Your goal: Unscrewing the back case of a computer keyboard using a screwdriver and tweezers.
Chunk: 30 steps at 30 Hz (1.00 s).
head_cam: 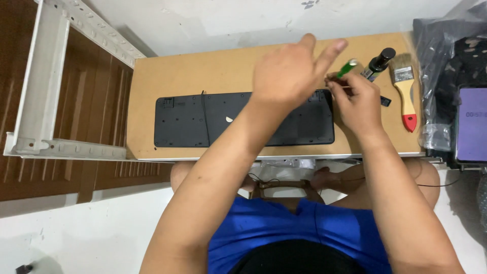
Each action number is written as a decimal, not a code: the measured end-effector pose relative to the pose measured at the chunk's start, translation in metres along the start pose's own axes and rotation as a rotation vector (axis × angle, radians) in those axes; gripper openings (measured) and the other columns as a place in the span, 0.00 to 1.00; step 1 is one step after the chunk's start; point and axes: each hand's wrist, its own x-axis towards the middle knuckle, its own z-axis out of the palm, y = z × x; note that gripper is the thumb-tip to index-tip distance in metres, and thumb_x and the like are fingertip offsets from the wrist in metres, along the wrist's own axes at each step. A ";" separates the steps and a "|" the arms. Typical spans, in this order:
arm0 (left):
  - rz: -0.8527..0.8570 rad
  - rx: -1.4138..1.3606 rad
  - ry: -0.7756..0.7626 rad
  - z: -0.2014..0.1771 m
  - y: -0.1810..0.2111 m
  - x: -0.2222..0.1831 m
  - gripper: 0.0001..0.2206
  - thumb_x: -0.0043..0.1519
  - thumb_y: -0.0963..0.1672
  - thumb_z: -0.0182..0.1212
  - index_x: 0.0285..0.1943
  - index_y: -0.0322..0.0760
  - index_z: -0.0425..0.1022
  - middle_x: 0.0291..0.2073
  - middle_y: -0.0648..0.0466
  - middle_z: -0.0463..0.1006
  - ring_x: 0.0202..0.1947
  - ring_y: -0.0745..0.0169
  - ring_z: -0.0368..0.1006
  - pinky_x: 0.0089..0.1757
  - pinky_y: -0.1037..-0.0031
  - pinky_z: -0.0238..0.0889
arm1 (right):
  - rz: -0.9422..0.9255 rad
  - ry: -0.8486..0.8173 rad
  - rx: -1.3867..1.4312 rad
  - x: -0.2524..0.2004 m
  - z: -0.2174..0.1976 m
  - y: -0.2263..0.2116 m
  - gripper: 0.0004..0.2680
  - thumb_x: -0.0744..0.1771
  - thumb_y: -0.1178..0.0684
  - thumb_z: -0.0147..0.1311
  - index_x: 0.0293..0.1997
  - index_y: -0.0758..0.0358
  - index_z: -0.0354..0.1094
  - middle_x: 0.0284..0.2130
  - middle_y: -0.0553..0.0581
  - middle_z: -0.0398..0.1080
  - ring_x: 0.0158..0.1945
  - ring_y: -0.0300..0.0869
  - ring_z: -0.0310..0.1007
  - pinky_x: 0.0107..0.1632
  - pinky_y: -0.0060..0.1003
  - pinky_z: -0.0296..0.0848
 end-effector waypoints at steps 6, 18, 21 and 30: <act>-0.275 -0.085 0.156 -0.013 -0.099 -0.090 0.19 0.66 0.57 0.38 0.43 0.47 0.70 0.21 0.55 0.75 0.28 0.40 0.73 0.33 0.56 0.60 | 0.178 0.162 0.362 -0.039 -0.005 -0.015 0.06 0.74 0.68 0.49 0.57 0.76 0.62 0.48 0.71 0.72 0.54 0.52 0.76 0.59 0.44 0.80; -0.093 0.293 0.385 0.056 -0.204 -0.191 0.19 0.64 0.53 0.59 0.61 0.51 0.77 0.66 0.56 0.72 0.67 0.52 0.64 0.64 0.50 0.48 | 0.328 -0.121 0.336 -0.075 0.063 -0.108 0.04 0.70 0.61 0.53 0.46 0.71 0.72 0.43 0.62 0.79 0.51 0.45 0.81 0.56 0.36 0.79; -0.091 0.263 0.417 0.075 -0.214 -0.187 0.20 0.60 0.53 0.66 0.61 0.52 0.77 0.62 0.55 0.73 0.65 0.51 0.65 0.64 0.47 0.47 | 0.235 -0.128 0.332 -0.070 0.092 -0.106 0.05 0.68 0.62 0.57 0.47 0.71 0.75 0.40 0.61 0.81 0.45 0.45 0.82 0.49 0.37 0.80; -0.077 0.143 0.533 0.091 -0.214 -0.180 0.21 0.57 0.51 0.73 0.59 0.52 0.78 0.60 0.55 0.74 0.64 0.49 0.64 0.64 0.45 0.44 | 0.038 -0.316 0.335 -0.028 0.112 -0.111 0.03 0.67 0.66 0.58 0.42 0.73 0.73 0.37 0.65 0.81 0.40 0.51 0.83 0.41 0.43 0.79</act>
